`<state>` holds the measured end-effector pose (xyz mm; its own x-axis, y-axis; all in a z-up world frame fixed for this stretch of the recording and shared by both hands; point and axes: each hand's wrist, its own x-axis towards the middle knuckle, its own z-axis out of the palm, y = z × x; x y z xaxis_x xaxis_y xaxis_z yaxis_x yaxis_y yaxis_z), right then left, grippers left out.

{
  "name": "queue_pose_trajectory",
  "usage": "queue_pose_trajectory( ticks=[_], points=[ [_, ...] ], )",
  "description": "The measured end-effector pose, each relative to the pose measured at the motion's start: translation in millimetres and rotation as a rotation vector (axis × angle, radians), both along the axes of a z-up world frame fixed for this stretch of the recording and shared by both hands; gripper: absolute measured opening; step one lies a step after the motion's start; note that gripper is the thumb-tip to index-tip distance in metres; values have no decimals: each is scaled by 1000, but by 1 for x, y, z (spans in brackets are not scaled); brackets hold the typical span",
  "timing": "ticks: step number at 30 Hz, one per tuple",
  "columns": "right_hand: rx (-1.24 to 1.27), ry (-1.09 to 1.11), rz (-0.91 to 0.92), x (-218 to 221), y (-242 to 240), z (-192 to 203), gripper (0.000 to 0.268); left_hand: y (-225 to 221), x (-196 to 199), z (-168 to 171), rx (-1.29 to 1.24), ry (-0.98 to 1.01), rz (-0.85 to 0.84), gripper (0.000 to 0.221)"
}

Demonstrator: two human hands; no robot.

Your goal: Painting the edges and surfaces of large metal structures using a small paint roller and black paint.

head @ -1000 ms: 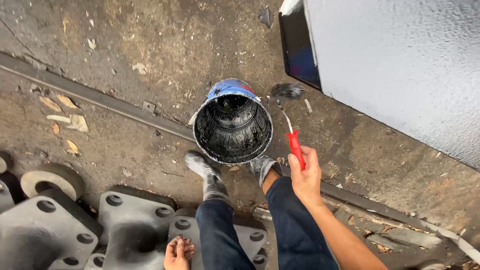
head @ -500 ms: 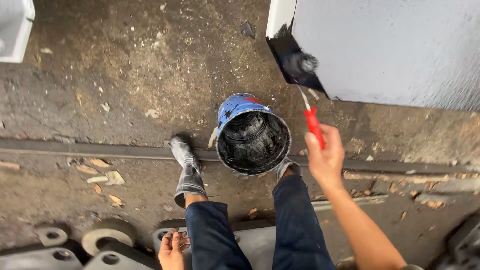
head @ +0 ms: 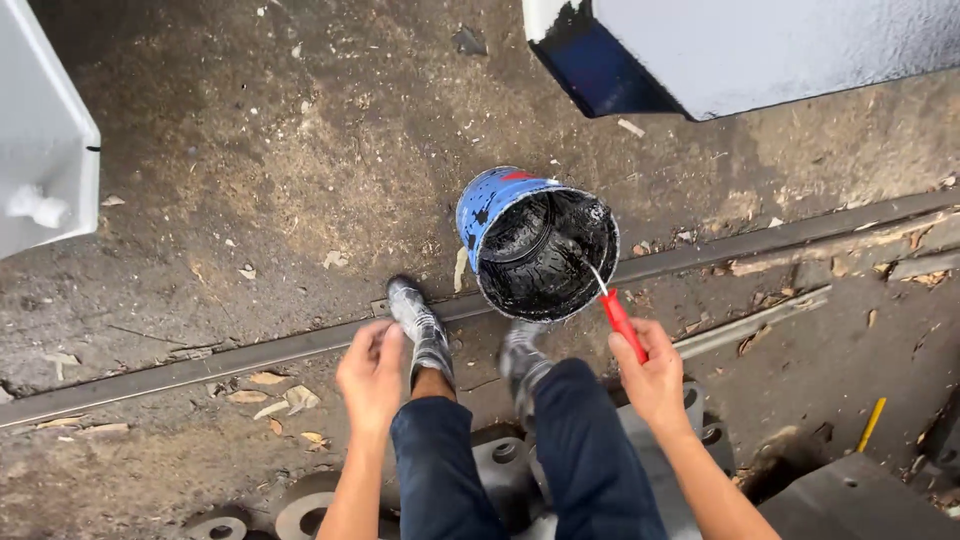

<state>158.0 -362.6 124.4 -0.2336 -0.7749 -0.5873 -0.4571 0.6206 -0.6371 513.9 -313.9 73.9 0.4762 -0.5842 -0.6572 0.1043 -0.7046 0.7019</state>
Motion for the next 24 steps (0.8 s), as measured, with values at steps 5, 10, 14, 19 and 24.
queue_pose_trajectory(
  ticks=[5, 10, 14, 19, 24],
  points=[
    [168, -121, -166, -13, 17, -2, 25, -58, -59, -10, -110, 137, -82, 22],
    [18, -57, 65, -12, -33, -43, 28, -20, -97, -31, 6, 274, -3, 24],
    [-229, -102, 200, -16, -98, -113, 29, 44, -103, -35, 123, 218, -51, 23],
    [-372, -372, 220, 3, -173, -186, 28, 121, -82, -55, 187, 202, 138, 20],
    [-212, -442, 147, 11, -165, -179, 27, 178, -62, -46, 272, 189, 255, 21]
  ],
)
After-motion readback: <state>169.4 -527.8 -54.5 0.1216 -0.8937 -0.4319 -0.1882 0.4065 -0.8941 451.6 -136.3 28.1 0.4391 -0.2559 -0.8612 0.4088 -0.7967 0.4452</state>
